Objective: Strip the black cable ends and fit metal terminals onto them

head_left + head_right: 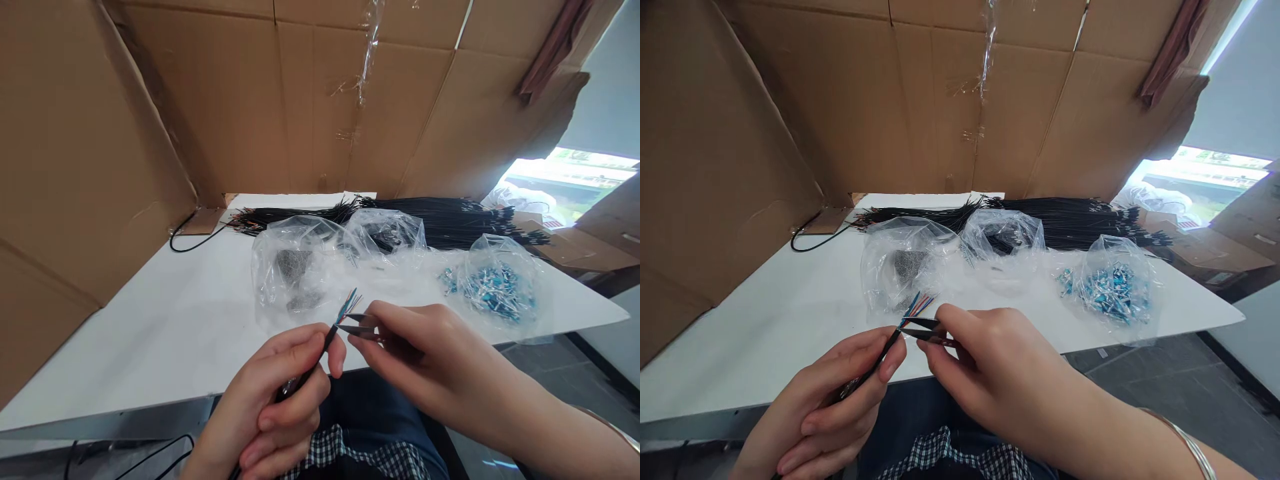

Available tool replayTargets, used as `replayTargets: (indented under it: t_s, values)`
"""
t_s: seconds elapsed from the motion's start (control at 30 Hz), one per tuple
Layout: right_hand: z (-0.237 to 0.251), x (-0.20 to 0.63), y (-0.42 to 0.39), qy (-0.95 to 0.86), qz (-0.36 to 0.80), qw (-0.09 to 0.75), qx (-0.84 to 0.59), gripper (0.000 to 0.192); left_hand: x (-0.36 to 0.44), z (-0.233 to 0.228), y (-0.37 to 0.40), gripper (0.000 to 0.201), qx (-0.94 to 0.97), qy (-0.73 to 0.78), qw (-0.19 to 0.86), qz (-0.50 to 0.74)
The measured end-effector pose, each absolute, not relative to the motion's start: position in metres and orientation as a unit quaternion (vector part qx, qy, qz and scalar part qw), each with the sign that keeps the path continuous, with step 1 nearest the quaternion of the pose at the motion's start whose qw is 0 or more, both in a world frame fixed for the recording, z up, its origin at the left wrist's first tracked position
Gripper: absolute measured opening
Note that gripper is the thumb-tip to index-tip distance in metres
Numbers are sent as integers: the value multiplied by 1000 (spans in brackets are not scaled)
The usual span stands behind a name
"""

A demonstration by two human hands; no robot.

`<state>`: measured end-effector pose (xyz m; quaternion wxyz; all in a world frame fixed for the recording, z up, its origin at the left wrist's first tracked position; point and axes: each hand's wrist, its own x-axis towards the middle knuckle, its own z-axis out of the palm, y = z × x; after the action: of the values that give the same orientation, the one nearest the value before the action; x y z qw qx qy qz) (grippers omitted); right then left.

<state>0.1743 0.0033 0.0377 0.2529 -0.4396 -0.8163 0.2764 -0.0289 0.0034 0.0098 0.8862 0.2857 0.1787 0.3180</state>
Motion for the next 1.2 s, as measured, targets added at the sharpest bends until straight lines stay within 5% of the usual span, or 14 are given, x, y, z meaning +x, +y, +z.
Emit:
replayTargets:
  t_s: [1.2]
  values:
    - [50, 182, 2, -836, 198, 207, -468, 24, -27, 8, 9, 25, 280, 196, 895, 287]
